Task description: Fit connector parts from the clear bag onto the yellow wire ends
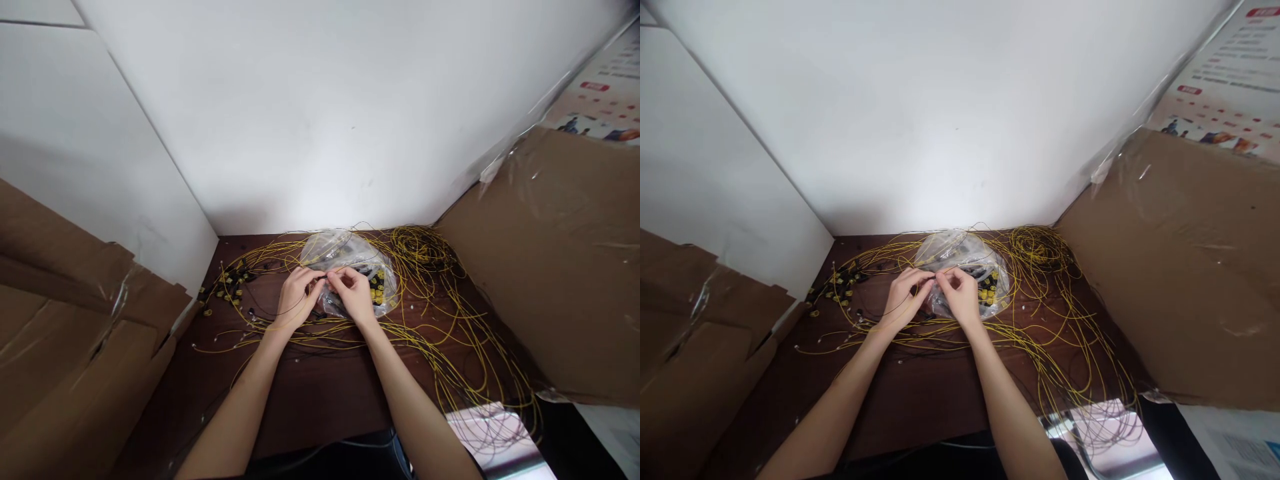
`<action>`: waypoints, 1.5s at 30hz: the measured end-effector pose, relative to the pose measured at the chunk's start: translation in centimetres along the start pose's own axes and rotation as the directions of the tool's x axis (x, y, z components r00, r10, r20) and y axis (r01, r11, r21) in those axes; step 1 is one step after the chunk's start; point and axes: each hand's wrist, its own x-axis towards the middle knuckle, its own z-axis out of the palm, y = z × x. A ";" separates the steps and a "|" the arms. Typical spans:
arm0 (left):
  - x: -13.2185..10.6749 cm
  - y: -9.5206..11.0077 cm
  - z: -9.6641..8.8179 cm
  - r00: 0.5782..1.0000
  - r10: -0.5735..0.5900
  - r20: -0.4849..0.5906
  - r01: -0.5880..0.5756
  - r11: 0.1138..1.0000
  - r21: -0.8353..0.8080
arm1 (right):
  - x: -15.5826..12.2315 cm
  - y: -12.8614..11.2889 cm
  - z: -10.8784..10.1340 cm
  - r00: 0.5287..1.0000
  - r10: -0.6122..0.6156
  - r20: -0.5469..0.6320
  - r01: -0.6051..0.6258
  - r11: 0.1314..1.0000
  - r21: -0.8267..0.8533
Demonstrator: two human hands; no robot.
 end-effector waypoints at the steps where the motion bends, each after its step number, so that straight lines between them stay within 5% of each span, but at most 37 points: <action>1: 0.0 0.0 0.0 1.000 0.002 -0.002 -0.002 1.000 -0.003 | 0.0 0.0 0.0 1.000 0.003 0.000 -0.003 1.000 0.004; 45: 0.2 -0.2 0.5 0.997 -0.037 0.073 0.039 0.999 -0.027 | 0.2 0.2 -0.2 1.000 -0.002 -0.009 0.001 0.999 -0.042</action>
